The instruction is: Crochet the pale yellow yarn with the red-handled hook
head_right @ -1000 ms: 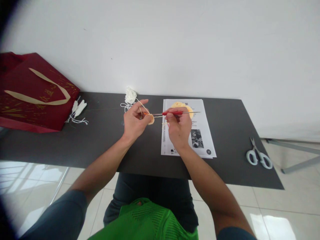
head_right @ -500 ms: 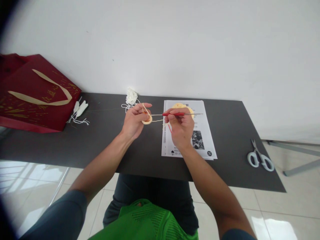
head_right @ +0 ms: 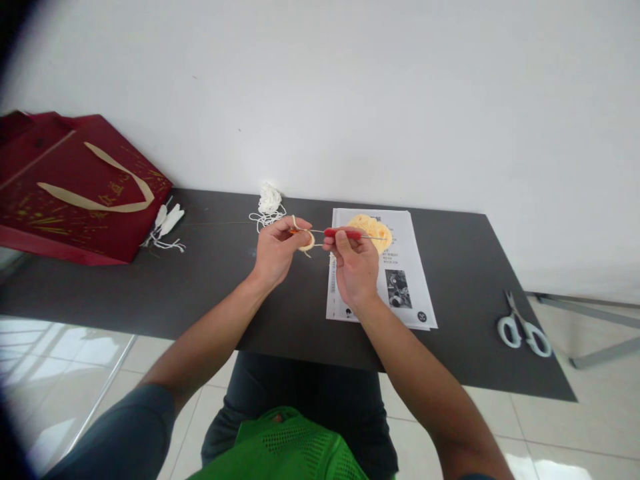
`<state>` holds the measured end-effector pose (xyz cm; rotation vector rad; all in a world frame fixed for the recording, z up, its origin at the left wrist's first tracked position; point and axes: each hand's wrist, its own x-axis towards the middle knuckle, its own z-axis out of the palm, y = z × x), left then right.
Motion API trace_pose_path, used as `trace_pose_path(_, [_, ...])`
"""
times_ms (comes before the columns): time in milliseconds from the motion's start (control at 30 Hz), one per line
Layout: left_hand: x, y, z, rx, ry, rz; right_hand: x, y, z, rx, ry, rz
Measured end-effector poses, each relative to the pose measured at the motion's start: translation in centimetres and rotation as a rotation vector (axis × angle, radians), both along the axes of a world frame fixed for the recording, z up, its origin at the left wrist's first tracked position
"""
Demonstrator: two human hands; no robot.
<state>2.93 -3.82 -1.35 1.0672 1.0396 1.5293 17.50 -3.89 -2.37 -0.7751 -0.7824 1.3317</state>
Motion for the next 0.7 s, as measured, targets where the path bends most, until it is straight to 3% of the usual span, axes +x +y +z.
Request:
trace_pose_path(167, [0.0, 0.0, 0.3, 0.022, -0.005, 0.007, -0.3, -0.1, 0.1, -0.014, 0.016, -0.026])
trace_pose_path(333, [0.0, -0.1, 0.6, -0.007, 0.007, 0.017, -0.7, -0.6, 0.1, 0.075, -0.087, -0.112])
trace_pose_path(533, [0.0, 0.0, 0.4, -0.095, -0.125, -0.012, -0.7, -1.8, 0.1, 0.288, -0.434, -0.258])
trace_pose_path(700, [0.0, 0.2, 0.4, -0.209, -0.296, -0.041, -0.1, -2.1, -0.5, 0.518, -0.722, -0.301])
